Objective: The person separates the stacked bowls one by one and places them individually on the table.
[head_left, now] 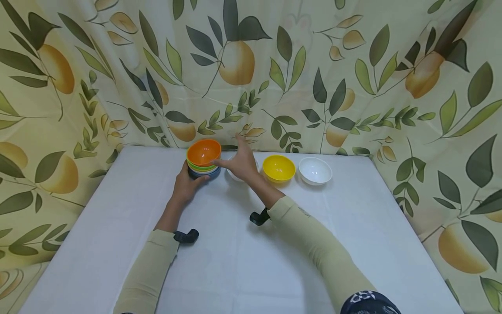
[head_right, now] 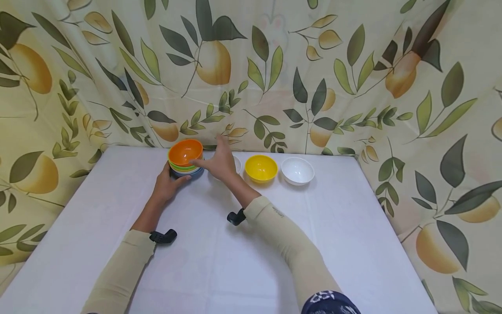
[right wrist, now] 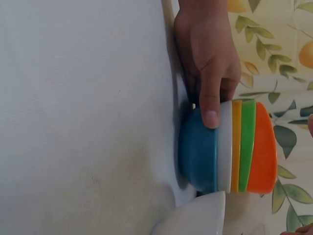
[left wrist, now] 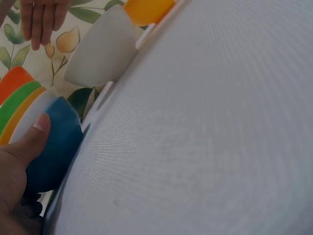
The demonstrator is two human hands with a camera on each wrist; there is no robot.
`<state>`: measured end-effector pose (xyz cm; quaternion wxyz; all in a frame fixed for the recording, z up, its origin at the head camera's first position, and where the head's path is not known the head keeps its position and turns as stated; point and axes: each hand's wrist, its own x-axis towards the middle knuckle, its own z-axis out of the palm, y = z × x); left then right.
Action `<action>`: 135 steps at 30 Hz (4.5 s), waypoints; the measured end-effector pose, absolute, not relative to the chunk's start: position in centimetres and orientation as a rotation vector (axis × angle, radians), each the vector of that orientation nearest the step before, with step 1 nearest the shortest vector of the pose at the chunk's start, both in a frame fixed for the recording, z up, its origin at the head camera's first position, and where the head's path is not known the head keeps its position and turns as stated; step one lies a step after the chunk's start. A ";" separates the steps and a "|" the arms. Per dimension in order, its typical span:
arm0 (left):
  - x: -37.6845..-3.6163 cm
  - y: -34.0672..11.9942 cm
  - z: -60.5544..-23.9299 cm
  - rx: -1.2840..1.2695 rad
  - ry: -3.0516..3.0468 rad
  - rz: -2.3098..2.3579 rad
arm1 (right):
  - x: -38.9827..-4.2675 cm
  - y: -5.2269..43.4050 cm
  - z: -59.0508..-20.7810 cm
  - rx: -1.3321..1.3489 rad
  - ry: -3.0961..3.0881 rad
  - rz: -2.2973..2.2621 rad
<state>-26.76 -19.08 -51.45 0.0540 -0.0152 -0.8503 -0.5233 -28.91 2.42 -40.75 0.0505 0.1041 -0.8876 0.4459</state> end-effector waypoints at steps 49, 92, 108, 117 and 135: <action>-27.0 -19.1 -51.6 -0.040 -2.608 -1.535 | -31.2 -1.7 -43.1 0.556 -2.743 1.281; -27.0 -20.7 -50.9 -0.128 -2.673 -1.533 | -29.0 -0.9 -41.6 0.485 -2.571 1.466; -27.1 -20.9 -50.7 -0.142 -2.653 -1.544 | -26.2 1.3 -41.2 0.510 -2.544 1.502; -27.2 -21.0 -50.9 -0.178 -2.624 -1.537 | -24.9 2.1 -42.0 0.540 -2.502 1.567; -27.4 -21.0 -50.4 -0.102 -2.699 -1.564 | -22.4 3.5 -43.5 0.507 -2.585 1.597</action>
